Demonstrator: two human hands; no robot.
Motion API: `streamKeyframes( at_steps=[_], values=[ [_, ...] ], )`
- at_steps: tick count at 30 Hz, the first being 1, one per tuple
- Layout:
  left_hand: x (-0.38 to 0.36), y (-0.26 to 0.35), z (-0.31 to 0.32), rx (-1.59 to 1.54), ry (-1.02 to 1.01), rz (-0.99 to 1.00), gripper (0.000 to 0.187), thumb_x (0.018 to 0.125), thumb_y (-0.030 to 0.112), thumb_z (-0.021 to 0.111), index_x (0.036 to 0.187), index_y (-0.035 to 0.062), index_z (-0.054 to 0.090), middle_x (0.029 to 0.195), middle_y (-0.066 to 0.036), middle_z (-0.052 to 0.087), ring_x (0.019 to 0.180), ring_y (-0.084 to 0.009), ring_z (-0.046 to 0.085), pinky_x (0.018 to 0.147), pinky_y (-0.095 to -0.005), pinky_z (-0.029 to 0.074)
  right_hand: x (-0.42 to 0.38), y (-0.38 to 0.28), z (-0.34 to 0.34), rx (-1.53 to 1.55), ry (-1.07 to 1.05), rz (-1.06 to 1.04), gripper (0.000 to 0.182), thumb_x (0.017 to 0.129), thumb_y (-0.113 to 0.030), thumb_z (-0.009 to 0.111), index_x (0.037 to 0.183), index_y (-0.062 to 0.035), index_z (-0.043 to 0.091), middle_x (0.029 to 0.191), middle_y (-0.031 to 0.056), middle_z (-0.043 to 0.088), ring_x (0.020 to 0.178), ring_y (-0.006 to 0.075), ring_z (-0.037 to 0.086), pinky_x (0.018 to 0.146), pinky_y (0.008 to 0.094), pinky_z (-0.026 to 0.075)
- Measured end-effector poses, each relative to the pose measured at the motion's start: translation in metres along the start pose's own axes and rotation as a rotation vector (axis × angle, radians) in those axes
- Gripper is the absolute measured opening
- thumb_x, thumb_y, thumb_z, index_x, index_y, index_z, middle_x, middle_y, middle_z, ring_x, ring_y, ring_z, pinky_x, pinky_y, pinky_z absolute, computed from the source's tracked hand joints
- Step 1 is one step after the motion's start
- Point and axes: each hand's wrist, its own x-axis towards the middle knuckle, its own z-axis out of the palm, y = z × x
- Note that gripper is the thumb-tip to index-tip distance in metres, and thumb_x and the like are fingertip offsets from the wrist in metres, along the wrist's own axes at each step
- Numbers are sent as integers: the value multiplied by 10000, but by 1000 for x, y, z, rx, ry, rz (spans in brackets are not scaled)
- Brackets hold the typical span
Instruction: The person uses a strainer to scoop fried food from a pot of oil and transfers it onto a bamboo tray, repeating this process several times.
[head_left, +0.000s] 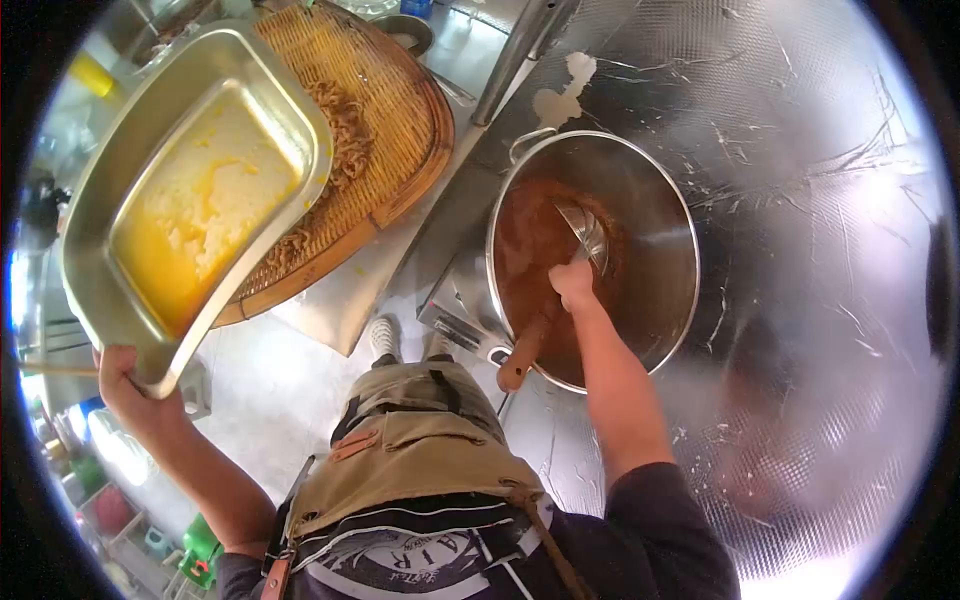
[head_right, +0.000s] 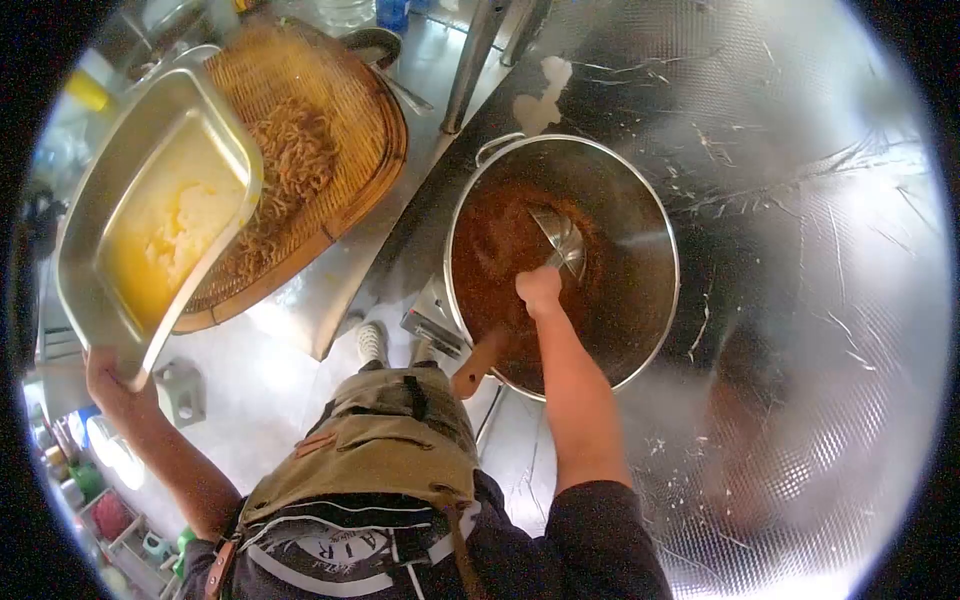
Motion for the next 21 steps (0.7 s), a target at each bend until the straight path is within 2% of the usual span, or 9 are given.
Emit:
streamKeyframes(
  at_steps=[2, 5, 6, 9, 11, 14, 16, 19, 21],
  values=[
    [-11, 5, 2, -78, 57, -28, 220, 695, 22, 500, 906, 25, 565, 866, -56, 553, 809, -199, 573, 728, -315, 491, -20, -32, -6, -67, -199, -48, 330, 794, -59, 613, 1050, 146, 569, 971, 318, 616, 951, 372, 650, 717, 403, 510],
    [-20, 14, 10, -290, 128, -153, 229, 699, 29, 502, 917, 20, 572, 869, -54, 559, 816, -191, 574, 733, -308, 490, -44, -25, -2, -392, -255, -300, 523, 796, -76, 610, 1239, 147, 443, 1028, 338, 584, 994, 424, 618, 813, 448, 517],
    [-14, 6, 1, -158, 60, -79, 237, 702, 32, 504, 928, 13, 575, 877, -55, 561, 818, -182, 571, 732, -302, 488, -62, -23, -11, -554, -299, -359, 675, 783, -69, 596, 1347, 139, 289, 1098, 354, 540, 1030, 467, 581, 880, 488, 499],
    [2, -20, -20, 74, -62, 42, 262, 711, 39, 509, 958, -6, 583, 900, -58, 562, 825, -155, 564, 732, -283, 481, -98, 20, -64, -853, -420, -573, 740, 762, -40, 593, 1392, 116, 238, 1172, 359, 501, 1050, 475, 570, 871, 477, 501],
    [0, -20, -1, 14, -55, -6, 274, 715, 41, 511, 973, -14, 585, 913, -59, 560, 828, -141, 560, 735, -272, 477, -113, 29, -106, -960, -508, -487, 815, 743, -19, 588, 1442, 65, 176, 1194, 357, 478, 1078, 476, 551, 879, 480, 492],
    [-8, -14, 26, -146, -62, -84, 283, 718, 42, 515, 983, -23, 588, 931, -61, 559, 841, -136, 561, 748, -269, 475, -136, 25, -169, -870, -498, -489, 794, 737, -22, 597, 1443, 23, 236, 1171, 332, 486, 1054, 467, 549, 906, 474, 468],
    [-13, -15, 35, 54, -143, 67, 277, 724, 51, 517, 982, -23, 587, 936, -63, 558, 842, -140, 556, 756, -265, 469, -160, 33, -192, -775, -402, -562, 758, 738, -31, 603, 1425, 19, 287, 1155, 315, 498, 1025, 465, 554, 909, 475, 458],
    [-8, -25, 35, 131, -141, 72, 240, 730, 57, 526, 951, -16, 584, 934, -62, 555, 836, -143, 550, 740, -265, 465, -172, 30, -195, -661, -241, -604, 703, 741, -51, 616, 1392, 16, 358, 1106, 297, 531, 1006, 468, 550, 896, 474, 457],
    [-2, -27, 40, 384, -204, 338, 191, 728, 53, 532, 907, -1, 575, 911, -55, 550, 816, -141, 544, 717, -267, 460, -148, 30, -182, -592, -223, -645, 690, 746, -64, 621, 1387, 9, 375, 1076, 294, 545, 995, 472, 552, 888, 477, 460]
  ],
)
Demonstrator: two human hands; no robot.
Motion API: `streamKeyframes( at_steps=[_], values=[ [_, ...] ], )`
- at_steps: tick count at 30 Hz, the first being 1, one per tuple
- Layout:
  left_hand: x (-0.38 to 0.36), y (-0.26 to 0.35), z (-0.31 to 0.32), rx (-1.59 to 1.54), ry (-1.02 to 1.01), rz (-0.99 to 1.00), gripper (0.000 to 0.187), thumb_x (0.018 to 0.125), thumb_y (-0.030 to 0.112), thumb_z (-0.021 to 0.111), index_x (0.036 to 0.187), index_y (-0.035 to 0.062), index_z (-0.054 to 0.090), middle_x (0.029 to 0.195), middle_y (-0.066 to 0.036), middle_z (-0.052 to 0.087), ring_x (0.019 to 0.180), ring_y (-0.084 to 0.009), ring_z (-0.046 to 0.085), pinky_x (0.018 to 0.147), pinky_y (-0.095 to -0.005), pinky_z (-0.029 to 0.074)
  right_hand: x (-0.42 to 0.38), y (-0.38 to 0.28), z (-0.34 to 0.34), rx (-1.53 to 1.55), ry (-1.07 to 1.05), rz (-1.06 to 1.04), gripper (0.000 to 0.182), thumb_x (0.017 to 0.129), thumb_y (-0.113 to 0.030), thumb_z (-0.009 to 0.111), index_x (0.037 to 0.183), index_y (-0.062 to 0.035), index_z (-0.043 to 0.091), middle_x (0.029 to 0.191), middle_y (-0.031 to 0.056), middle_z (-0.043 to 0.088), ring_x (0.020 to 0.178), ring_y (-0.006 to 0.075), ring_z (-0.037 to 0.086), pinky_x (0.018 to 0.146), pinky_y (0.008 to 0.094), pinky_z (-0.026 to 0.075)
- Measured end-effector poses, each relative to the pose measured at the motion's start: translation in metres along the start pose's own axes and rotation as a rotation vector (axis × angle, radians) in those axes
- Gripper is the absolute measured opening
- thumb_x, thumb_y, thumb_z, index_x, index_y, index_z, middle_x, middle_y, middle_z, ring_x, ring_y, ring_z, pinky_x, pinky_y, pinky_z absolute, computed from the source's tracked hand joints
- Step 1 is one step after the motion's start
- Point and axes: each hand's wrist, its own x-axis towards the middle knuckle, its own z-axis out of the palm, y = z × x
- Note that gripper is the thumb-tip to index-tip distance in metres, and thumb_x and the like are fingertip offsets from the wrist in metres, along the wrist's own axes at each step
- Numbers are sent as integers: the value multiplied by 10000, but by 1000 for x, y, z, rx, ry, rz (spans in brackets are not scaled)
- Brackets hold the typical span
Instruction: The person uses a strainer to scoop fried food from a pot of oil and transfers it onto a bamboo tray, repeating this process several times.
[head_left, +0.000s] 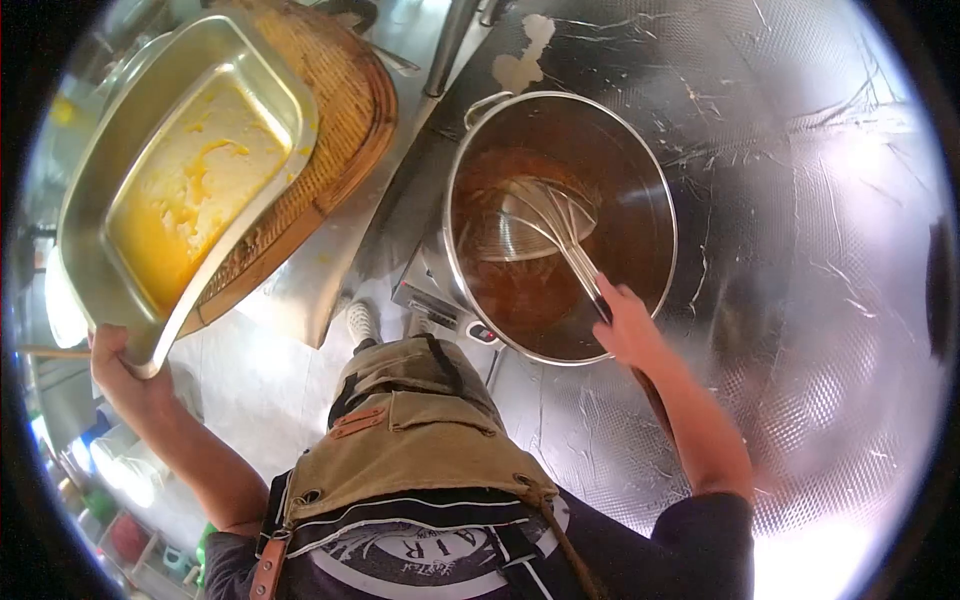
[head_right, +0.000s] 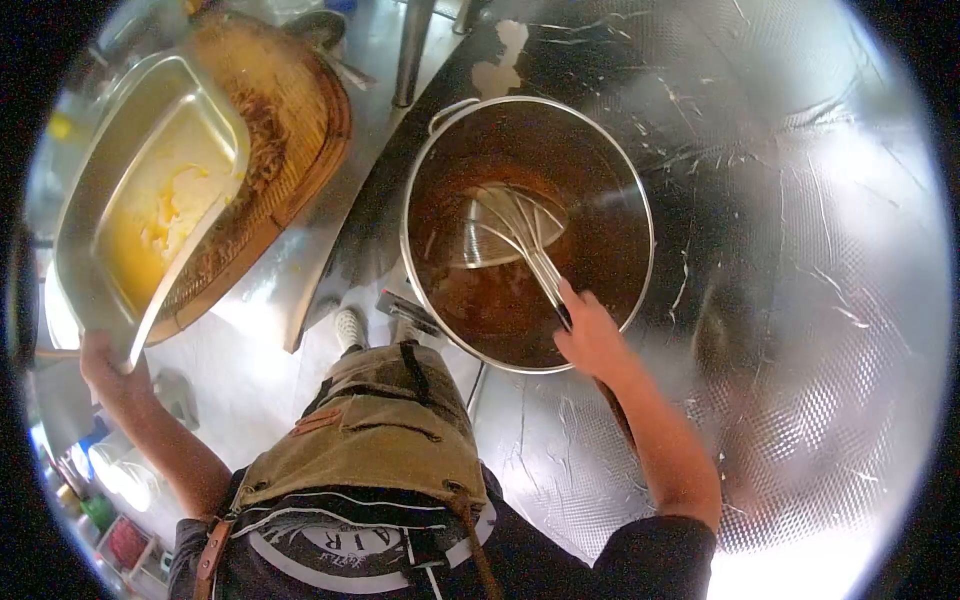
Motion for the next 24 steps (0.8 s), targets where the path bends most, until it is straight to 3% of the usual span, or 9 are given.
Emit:
streamKeyframes(
  at_steps=[2, 4, 6, 12, 15, 17, 20, 23, 24],
  values=[
    [-2, 2, -5, 575, -110, 568, 130, 724, 45, 537, 850, 24, 560, 869, -43, 542, 782, -135, 536, 692, -268, 452, 41, 17, 11, 5, 10, -29, 672, 759, -81, 624, 1382, 4, 388, 1043, 302, 554, 967, 477, 563, 870, 479, 471],
    [11, -21, -23, 125, -38, 123, 84, 711, 33, 545, 794, 45, 536, 822, -28, 526, 747, -130, 526, 672, -271, 444, 79, 34, 16, -78, -4, -79, 644, 783, -96, 619, 1378, 5, 394, 1020, 320, 554, 912, 475, 586, 832, 483, 495],
    [12, -20, -25, -123, 26, -125, 68, 703, 20, 544, 755, 58, 523, 788, -18, 513, 717, -127, 519, 658, -273, 440, 115, 46, 27, -197, -5, -125, 610, 813, -95, 602, 1374, 19, 391, 1012, 326, 556, 867, 459, 611, 784, 483, 518],
    [-10, 32, 2, -519, 298, -509, 63, 707, -4, 525, 724, 57, 527, 750, -11, 511, 683, -134, 527, 663, -281, 453, 168, 90, 37, -611, -46, -53, 471, 912, -52, 486, 1342, 108, 375, 1000, 284, 602, 798, 381, 675, 642, 437, 572],
    [-20, 40, 14, -549, 273, -510, 51, 711, 6, 534, 737, 49, 530, 745, -16, 518, 690, -143, 538, 688, -291, 464, 176, 146, 32, -683, -96, -49, 382, 905, -41, 483, 1247, 126, 452, 897, 274, 636, 774, 368, 684, 618, 444, 571],
    [-10, -6, -26, -574, 138, -522, 52, 712, 10, 541, 753, 42, 538, 759, -22, 530, 703, -151, 547, 702, -301, 473, 183, 186, 30, -618, -150, -70, 312, 903, -50, 492, 1153, 136, 514, 830, 249, 648, 744, 352, 686, 595, 447, 570],
    [-21, -33, -46, -357, 56, -320, 105, 785, 44, 551, 872, -1, 590, 804, -66, 568, 746, -178, 583, 647, -272, 493, 163, 115, -34, -511, -776, 405, 225, 906, -93, 518, 1007, 100, 578, 758, 221, 640, 698, 324, 676, 590, 454, 571],
    [-38, -2, -29, -335, 193, -308, 151, 818, 61, 560, 921, -33, 615, 831, -84, 591, 770, -193, 604, 627, -263, 510, 155, 101, -48, -259, -958, 630, 224, 919, -144, 545, 992, 62, 597, 796, 226, 643, 679, 303, 664, 582, 456, 559],
    [-45, 13, -21, -384, 271, -351, 154, 816, 62, 563, 918, -39, 616, 835, -82, 595, 773, -195, 606, 633, -267, 514, 155, 111, -39, -143, -968, 684, 226, 914, -172, 553, 888, 48, 601, 733, 204, 637, 628, 281, 649, 547, 435, 537]
  ],
)
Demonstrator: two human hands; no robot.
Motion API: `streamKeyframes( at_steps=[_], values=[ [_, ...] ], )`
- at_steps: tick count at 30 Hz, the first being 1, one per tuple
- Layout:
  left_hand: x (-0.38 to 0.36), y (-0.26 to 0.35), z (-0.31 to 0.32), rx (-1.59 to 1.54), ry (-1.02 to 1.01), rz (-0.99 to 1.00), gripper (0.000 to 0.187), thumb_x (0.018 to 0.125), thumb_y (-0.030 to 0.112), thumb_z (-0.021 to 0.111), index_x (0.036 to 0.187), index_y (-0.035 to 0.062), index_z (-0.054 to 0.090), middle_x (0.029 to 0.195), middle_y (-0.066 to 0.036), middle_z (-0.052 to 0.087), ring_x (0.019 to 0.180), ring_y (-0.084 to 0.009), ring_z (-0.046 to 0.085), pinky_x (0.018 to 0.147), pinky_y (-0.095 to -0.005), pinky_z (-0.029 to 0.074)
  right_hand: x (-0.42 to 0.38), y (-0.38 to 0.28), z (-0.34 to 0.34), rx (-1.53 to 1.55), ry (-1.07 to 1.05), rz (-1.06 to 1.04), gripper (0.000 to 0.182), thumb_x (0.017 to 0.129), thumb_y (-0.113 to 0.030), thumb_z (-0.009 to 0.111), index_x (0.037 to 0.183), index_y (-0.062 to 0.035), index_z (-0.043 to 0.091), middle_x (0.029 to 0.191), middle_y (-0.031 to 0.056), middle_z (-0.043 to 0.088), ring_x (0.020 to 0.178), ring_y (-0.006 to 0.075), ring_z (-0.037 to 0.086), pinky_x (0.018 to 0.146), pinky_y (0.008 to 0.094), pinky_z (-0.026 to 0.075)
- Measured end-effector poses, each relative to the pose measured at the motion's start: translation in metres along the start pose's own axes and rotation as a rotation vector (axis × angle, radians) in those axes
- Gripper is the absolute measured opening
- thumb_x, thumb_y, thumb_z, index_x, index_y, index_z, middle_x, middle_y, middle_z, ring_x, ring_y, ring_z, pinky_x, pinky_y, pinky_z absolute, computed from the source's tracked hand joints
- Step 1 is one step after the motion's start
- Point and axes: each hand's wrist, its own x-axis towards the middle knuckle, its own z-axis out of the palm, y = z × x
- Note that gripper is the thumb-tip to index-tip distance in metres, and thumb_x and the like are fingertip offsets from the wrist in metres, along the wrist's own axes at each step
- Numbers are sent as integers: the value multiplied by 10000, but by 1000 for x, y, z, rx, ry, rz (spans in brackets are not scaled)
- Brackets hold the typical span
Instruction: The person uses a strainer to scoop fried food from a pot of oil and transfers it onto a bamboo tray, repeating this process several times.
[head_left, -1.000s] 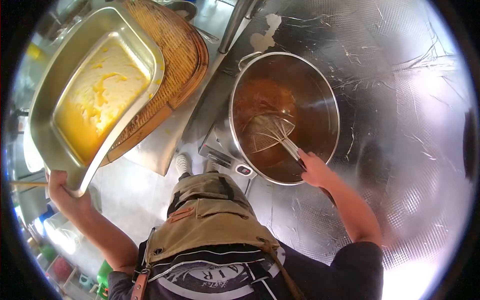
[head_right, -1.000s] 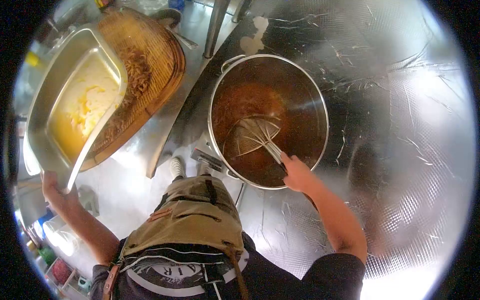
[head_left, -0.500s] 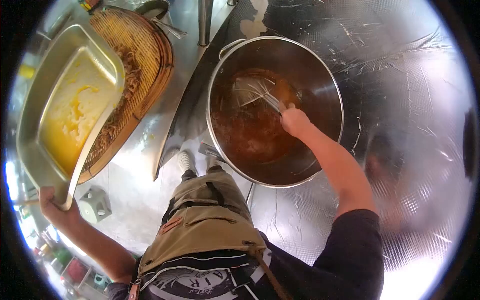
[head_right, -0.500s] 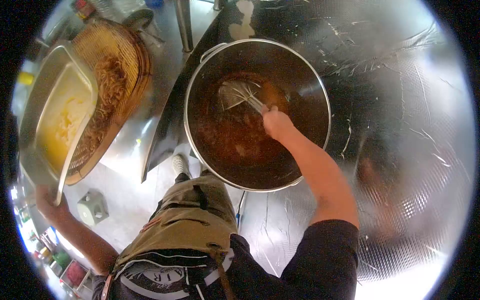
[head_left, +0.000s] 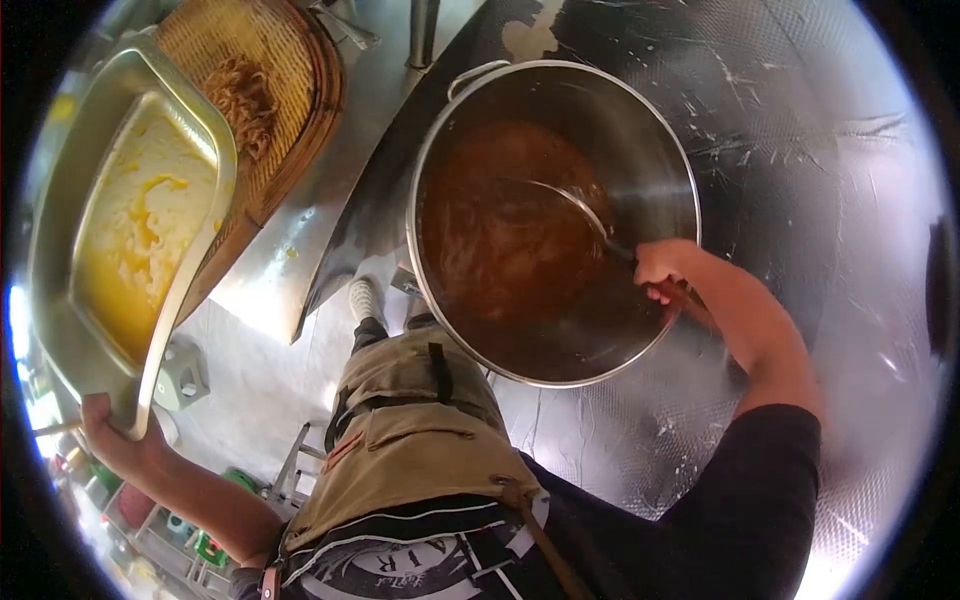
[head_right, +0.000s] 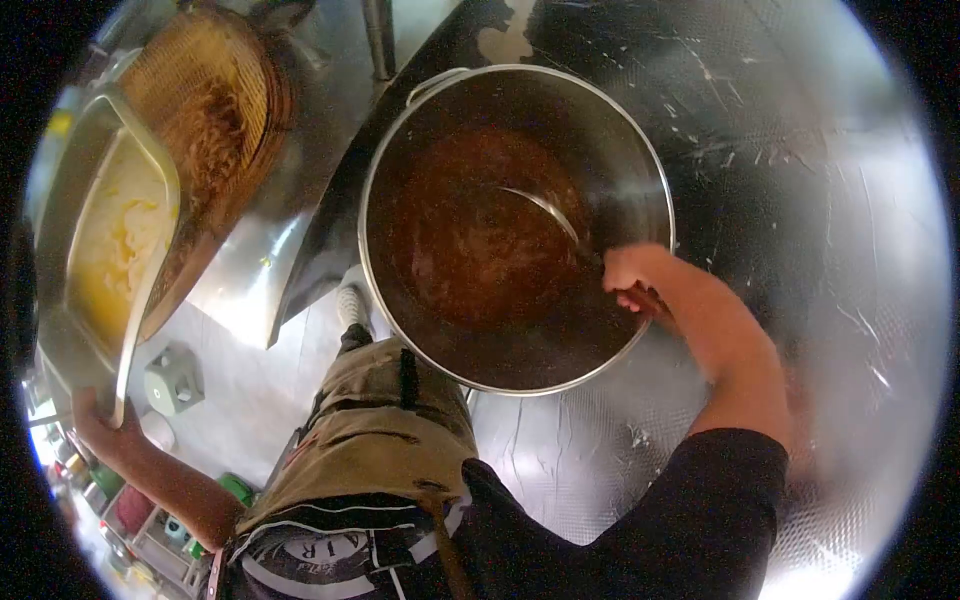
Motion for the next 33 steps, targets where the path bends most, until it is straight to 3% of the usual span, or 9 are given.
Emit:
streamKeyframes(
  at_steps=[2, 6, 10, 15, 17, 21, 29, 30, 33],
  values=[
    [-6, 11, 3, -88, 129, -78, 180, 816, 69, 562, 936, -54, 616, 845, -89, 599, 773, -201, 608, 640, -289, 520, 47, 10, 13, 219, -109, -11, 336, 902, -228, 567, 678, 19, 608, 606, 159, 625, 526, 238, 618, 478, 394, 493],
    [19, 12, -29, -115, 134, -166, 267, 735, 59, 559, 971, -61, 596, 953, -124, 604, 863, -250, 606, 829, -370, 505, 67, -35, 34, -158, 5, -294, 351, 904, -227, 607, 674, 37, 588, 562, 145, 581, 491, 232, 587, 439, 384, 459],
    [17, 21, -16, -117, 152, -105, 248, 788, 69, 553, 992, -70, 580, 944, -121, 595, 825, -223, 593, 781, -337, 516, 92, -63, 51, 63, -12, -396, 316, 879, -166, 642, 664, 55, 574, 545, 140, 552, 468, 226, 564, 422, 387, 445],
    [17, 13, -28, 769, -224, 582, 234, 788, 91, 572, 967, -59, 590, 925, -107, 595, 816, -197, 597, 724, -305, 520, 72, -69, 40, 84, 30, -485, 243, 811, -115, 651, 669, 59, 559, 533, 132, 536, 445, 219, 545, 409, 372, 433],
    [8, 23, -2, 752, -190, 580, 230, 772, 79, 567, 957, -55, 595, 910, -104, 600, 807, -199, 602, 721, -305, 520, 45, -59, 39, 112, 75, -477, 212, 776, -96, 651, 668, 54, 548, 534, 128, 535, 440, 214, 543, 407, 364, 429],
    [10, 33, 37, -94, 89, -136, 237, 734, 44, 546, 943, -55, 597, 871, -107, 615, 788, -221, 616, 749, -327, 520, -2, -19, 59, 289, 105, -432, 194, 755, -91, 652, 675, 42, 535, 531, 117, 532, 445, 203, 539, 413, 352, 427],
    [49, 6, 41, 25, -225, 22, 292, 714, 22, 544, 988, -67, 590, 925, -126, 624, 835, -241, 627, 789, -341, 529, -82, 19, 104, 639, 167, -403, 252, 790, -150, 699, 752, 16, 512, 547, 90, 527, 436, 173, 525, 413, 346, 422],
    [48, 8, 48, -66, -236, -44, 294, 712, 23, 545, 988, -64, 591, 931, -124, 623, 843, -240, 626, 792, -340, 528, -88, 22, 108, 674, 188, -396, 258, 790, -167, 699, 751, 17, 522, 544, 89, 529, 431, 173, 527, 415, 349, 422],
    [56, -2, 52, -104, -273, -63, 288, 708, 25, 546, 981, -53, 593, 940, -115, 616, 853, -230, 620, 790, -329, 522, -98, 36, 116, 689, 291, -393, 238, 796, -147, 682, 809, 18, 510, 594, 129, 576, 486, 258, 581, 461, 378, 451]
  ],
)
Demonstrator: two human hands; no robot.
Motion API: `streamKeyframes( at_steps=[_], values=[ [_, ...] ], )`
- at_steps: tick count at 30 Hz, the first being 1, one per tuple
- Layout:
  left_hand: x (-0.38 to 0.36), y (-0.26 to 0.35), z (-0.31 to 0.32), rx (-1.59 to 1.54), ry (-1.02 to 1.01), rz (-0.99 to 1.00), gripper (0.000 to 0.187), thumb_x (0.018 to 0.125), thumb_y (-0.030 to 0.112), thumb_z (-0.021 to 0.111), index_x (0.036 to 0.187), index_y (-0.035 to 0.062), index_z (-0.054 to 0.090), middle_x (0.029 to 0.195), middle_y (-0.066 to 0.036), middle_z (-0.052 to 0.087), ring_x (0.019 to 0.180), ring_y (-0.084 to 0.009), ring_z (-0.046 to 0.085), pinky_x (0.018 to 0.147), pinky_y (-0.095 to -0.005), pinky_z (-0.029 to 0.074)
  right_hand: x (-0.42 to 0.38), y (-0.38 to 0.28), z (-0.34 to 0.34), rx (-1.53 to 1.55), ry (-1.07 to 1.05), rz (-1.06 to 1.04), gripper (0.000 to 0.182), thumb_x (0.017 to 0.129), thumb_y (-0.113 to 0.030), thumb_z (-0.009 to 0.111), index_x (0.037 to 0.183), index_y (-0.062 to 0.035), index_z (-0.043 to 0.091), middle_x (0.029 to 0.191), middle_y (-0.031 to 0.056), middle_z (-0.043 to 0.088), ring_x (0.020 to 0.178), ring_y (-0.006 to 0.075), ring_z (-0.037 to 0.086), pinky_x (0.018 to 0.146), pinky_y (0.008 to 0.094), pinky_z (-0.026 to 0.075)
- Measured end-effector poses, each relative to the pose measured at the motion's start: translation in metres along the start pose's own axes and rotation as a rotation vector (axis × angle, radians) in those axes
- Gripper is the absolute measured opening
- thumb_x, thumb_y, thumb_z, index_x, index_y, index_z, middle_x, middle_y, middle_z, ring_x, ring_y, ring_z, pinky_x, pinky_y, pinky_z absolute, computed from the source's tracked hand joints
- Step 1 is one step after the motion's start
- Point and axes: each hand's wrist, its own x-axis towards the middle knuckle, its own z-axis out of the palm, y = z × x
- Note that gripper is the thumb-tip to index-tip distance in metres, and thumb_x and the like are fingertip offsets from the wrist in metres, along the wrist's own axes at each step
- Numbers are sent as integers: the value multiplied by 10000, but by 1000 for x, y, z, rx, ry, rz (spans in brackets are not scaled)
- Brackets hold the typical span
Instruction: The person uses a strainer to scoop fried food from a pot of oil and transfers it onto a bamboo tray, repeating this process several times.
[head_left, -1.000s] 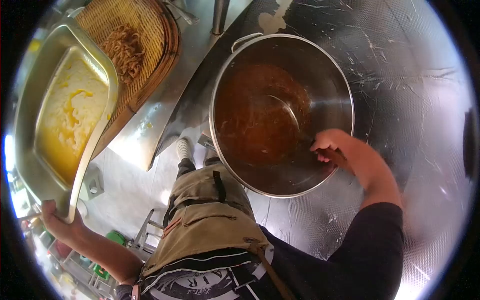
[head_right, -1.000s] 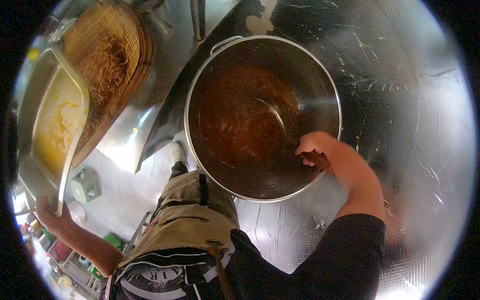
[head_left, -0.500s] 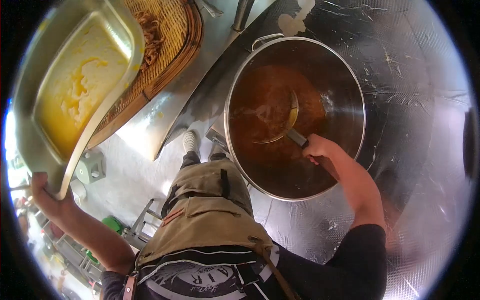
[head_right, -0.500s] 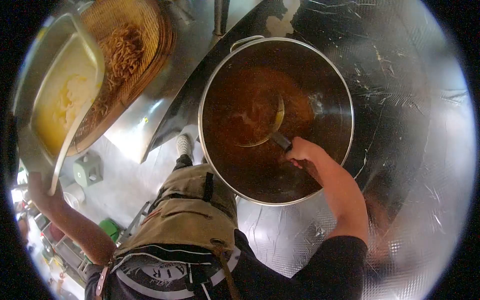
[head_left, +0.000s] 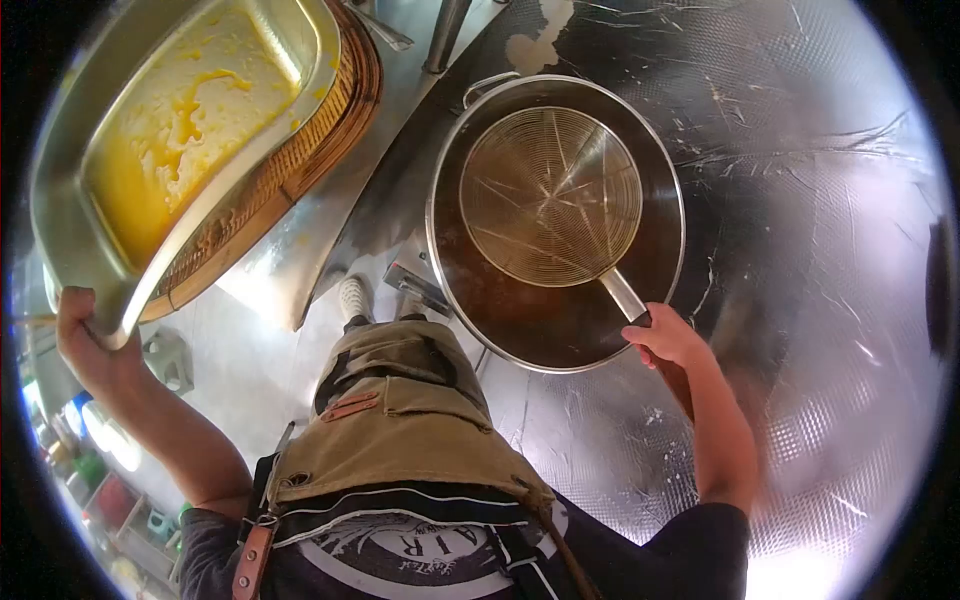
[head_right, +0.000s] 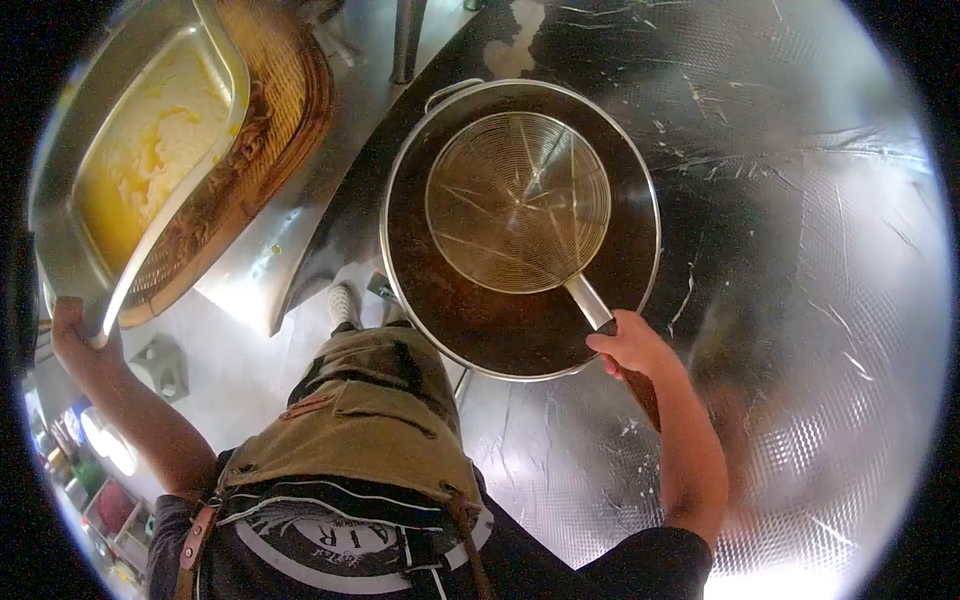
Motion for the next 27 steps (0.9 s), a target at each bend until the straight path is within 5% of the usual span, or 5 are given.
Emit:
streamKeyframes(
  at_steps=[4, 8, 13, 24, 27],
  values=[
    [-3, -5, 8, 223, -10, 107, 270, 708, 27, 540, 966, -36, 591, 933, -103, 604, 843, -212, 611, 769, -312, 512, 5, 33, -1, -636, 459, -283, 256, 802, -58, 602, 1022, 8, 488, 805, 256, 612, 767, 469, 608, 622, 479, 503],
    [1, -12, 2, 320, -35, 166, 260, 716, 37, 529, 962, -21, 591, 929, -101, 596, 838, -203, 607, 751, -311, 509, 12, 2, 8, -933, 740, -376, 374, 831, -35, 562, 1184, -13, 443, 1010, 241, 546, 787, 427, 626, 665, 482, 540],
    [-9, 0, 7, 311, 62, 79, 281, 725, 56, 532, 988, -20, 594, 940, -107, 600, 856, -223, 618, 756, -336, 524, 75, -54, 7, -1238, 863, -514, 319, 865, -88, 535, 1172, -19, 480, 967, 165, 550, 811, 310, 647, 638, 402, 570],
    [-16, -18, -84, 530, 139, 213, 176, 753, 44, 607, 907, -42, 613, 857, -71, 597, 774, -183, 586, 676, -287, 473, 225, -110, -33, -1302, 557, -297, 312, 898, -107, 539, 1187, 11, 523, 1074, 213, 603, 927, 364, 654, 741, 425, 575],
    [-34, -17, -57, 258, 260, 67, 37, 771, -1, 570, 763, -33, 587, 774, -44, 561, 710, -147, 558, 624, -245, 453, 222, -99, -62, -1366, 425, -264, 281, 872, -61, 552, 1144, 5, 575, 1070, 227, 637, 931, 348, 662, 759, 429, 567]
  ],
)
